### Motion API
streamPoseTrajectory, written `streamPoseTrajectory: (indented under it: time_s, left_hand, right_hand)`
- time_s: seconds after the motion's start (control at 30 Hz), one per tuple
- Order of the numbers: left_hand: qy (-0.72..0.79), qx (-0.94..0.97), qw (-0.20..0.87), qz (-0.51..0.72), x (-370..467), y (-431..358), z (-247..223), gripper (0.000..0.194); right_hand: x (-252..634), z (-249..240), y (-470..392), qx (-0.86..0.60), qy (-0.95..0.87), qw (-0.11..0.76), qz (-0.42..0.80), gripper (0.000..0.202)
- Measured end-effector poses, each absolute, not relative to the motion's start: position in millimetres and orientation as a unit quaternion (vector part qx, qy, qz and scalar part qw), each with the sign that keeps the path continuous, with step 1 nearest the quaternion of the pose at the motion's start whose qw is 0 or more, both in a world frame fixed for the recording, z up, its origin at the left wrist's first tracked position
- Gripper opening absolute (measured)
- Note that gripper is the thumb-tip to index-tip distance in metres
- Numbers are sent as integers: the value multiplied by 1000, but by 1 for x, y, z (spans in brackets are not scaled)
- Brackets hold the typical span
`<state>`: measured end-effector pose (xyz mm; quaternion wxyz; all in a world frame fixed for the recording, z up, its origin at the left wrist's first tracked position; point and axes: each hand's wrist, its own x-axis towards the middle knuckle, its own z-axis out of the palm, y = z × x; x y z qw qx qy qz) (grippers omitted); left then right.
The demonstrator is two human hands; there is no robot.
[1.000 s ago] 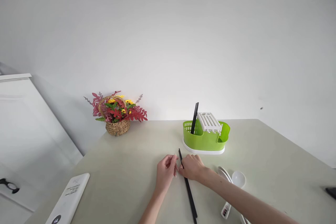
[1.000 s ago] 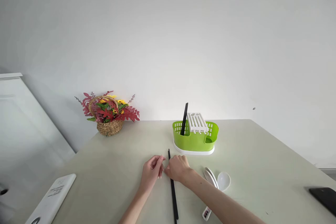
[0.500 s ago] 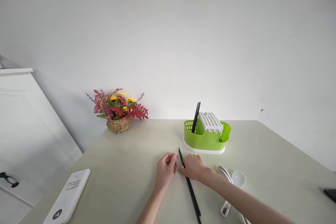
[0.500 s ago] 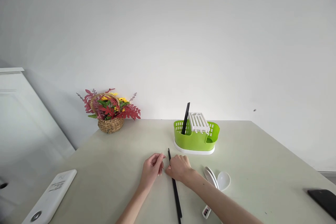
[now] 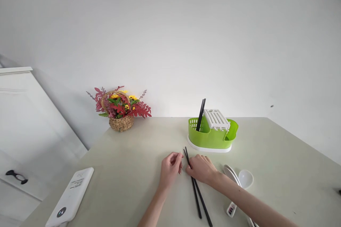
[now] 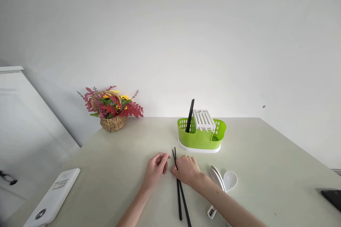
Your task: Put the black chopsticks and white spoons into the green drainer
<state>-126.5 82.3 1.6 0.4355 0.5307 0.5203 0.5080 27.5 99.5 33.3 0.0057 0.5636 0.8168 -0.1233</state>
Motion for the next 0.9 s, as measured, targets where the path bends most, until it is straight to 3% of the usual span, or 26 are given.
streamPoseTrajectory:
  time_s: [0.53,0.9]
  left_hand:
    - [521,543,430,499,-125,80,3,46]
    - [513,517,439,526,-124,78,6,46]
  right_hand:
    - [36,34,92,570,809,-5,-144,24]
    - [45,43,92,535,810,-128,-203,22]
